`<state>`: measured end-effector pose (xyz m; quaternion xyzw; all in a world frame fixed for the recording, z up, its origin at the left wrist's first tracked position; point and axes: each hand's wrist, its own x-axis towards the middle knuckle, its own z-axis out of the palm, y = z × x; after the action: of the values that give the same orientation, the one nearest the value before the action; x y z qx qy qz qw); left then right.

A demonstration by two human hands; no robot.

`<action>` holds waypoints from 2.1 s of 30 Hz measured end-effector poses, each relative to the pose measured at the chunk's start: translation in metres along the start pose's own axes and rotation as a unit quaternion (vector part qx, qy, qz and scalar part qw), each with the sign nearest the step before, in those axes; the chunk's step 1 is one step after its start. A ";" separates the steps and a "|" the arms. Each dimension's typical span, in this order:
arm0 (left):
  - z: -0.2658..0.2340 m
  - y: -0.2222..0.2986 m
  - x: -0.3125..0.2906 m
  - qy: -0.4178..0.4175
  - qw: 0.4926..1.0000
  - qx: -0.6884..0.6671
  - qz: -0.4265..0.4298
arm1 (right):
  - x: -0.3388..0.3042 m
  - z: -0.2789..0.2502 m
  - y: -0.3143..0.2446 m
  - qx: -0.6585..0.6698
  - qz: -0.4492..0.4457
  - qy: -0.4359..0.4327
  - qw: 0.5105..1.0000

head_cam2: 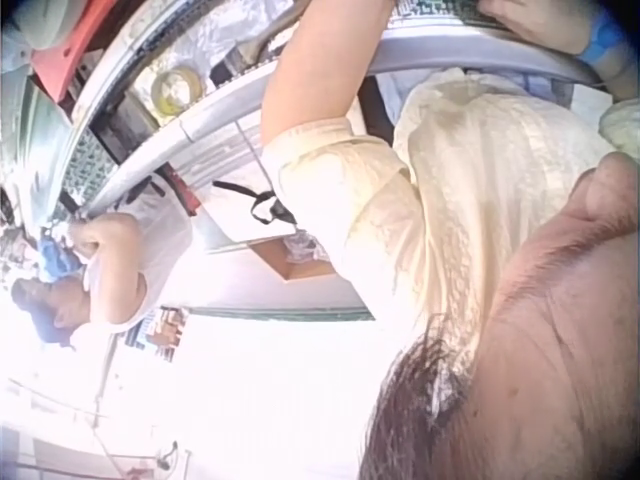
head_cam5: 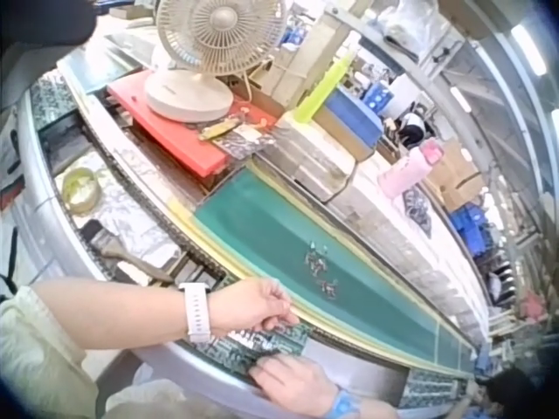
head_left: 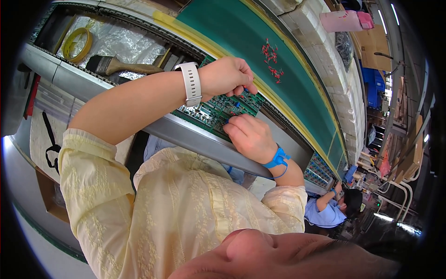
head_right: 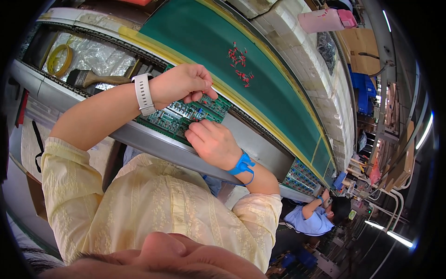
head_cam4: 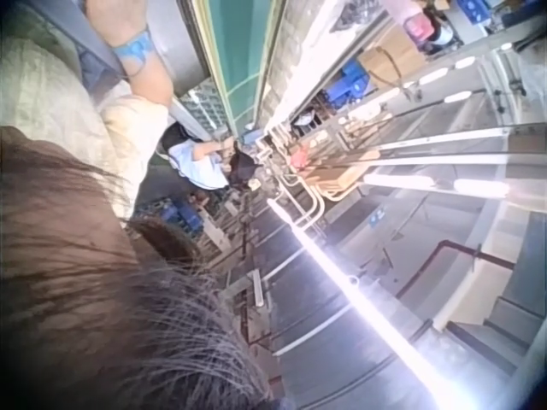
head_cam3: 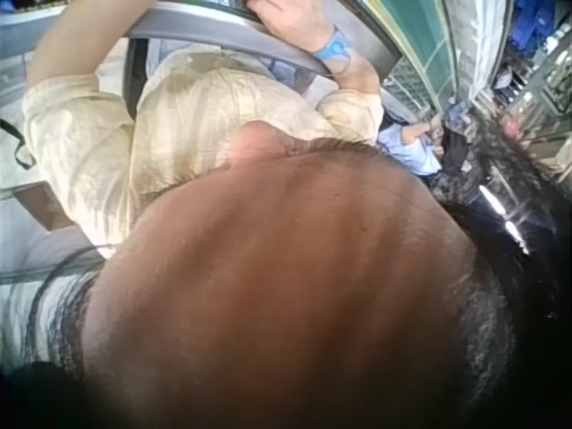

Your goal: The person manually inserts and assembles small electronic components onto a printed circuit board on an assembly line by hand.

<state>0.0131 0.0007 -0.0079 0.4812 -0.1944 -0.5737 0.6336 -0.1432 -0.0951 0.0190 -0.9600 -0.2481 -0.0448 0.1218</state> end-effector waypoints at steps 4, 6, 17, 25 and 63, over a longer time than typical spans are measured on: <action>0.000 0.000 0.000 0.001 1.000 0.000 -0.004 | -0.001 0.001 0.001 0.002 -0.002 0.002 1.000; 0.000 0.000 0.000 0.002 1.000 0.004 -0.003 | -0.001 -0.001 0.001 0.005 0.000 -0.009 1.000; -0.001 -0.001 -0.001 0.010 1.000 -0.007 -0.003 | 0.001 0.003 0.001 0.002 -0.013 0.001 1.000; 0.000 0.000 0.000 -0.002 1.000 0.004 0.000 | 0.001 0.000 0.000 -0.011 -0.013 -0.007 1.000; -0.001 0.002 -0.004 -0.026 0.999 -0.036 -0.030 | -0.003 -0.037 0.014 0.213 0.180 0.117 0.953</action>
<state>0.0138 0.0044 -0.0052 0.4487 -0.1757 -0.6112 0.6279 -0.1396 -0.1174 0.0512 -0.9287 -0.0588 -0.0804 0.3572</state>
